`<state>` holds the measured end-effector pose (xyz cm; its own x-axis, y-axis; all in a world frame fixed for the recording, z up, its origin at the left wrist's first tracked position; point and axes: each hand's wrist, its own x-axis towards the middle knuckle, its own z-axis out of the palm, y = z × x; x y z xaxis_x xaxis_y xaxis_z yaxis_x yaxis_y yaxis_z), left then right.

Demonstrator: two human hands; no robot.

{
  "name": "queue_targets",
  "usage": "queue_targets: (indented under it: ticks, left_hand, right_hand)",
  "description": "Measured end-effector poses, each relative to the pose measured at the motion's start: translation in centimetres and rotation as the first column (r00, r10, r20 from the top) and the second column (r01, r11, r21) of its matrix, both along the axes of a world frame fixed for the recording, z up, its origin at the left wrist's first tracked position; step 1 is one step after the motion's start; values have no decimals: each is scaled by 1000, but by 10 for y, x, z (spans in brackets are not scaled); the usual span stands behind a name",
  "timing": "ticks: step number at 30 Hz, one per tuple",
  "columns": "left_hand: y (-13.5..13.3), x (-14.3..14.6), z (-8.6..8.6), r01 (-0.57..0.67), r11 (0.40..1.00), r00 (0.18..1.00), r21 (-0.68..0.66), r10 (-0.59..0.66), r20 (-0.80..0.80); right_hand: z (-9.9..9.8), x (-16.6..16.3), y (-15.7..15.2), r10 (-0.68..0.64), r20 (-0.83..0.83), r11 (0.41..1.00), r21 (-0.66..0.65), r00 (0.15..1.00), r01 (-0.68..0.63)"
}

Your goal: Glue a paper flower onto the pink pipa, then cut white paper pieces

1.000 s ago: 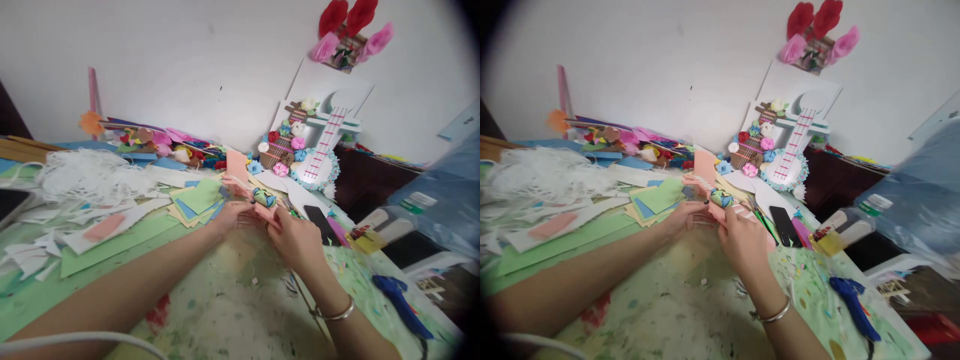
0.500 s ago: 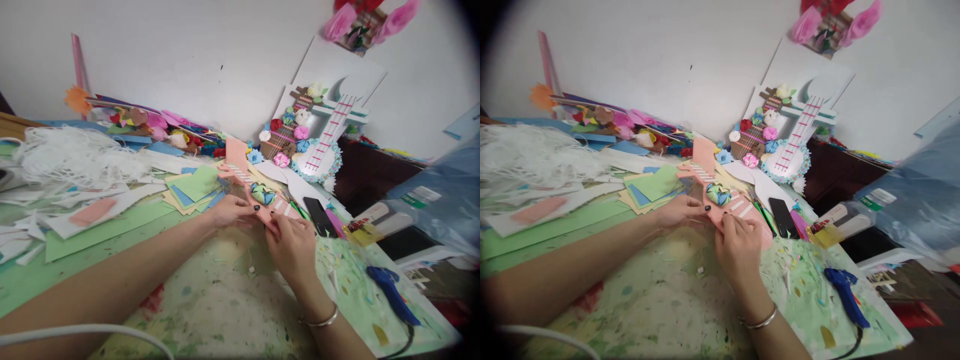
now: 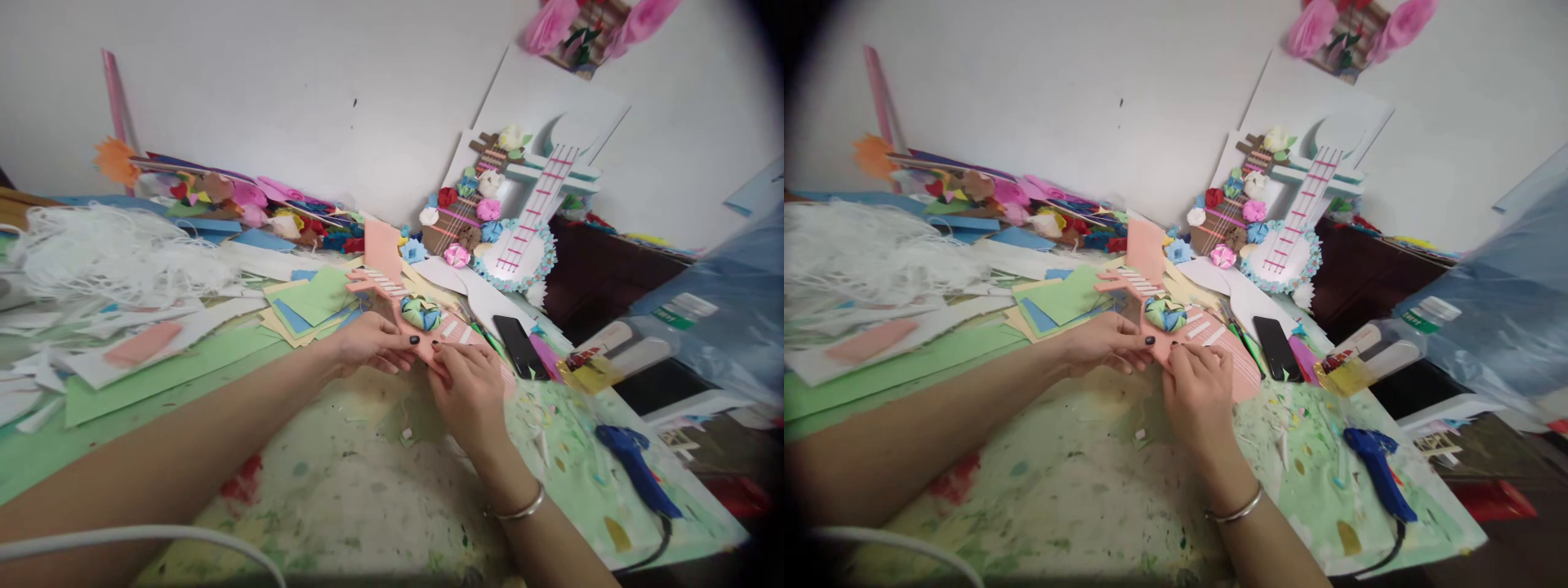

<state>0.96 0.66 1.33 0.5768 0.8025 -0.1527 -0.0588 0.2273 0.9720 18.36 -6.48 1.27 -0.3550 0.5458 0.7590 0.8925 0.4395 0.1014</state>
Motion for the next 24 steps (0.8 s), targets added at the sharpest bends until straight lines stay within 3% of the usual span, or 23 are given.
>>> queue_targets:
  ticks: [9,16,24]
  left_hand:
    - [10,-8,-3,104,981,994,-164,-100,33]
    - [14,-9,-12,139,980,984,-141,-121,127]
    - [10,-2,-21,119,991,966,-59,-102,236]
  right_hand:
    - [-3,3,1,61,-75,996,-61,995,-66]
    - [0,4,0,63,-148,991,-106,987,-79]
    - [4,-2,-1,4,-66,1000,-27,998,-6]
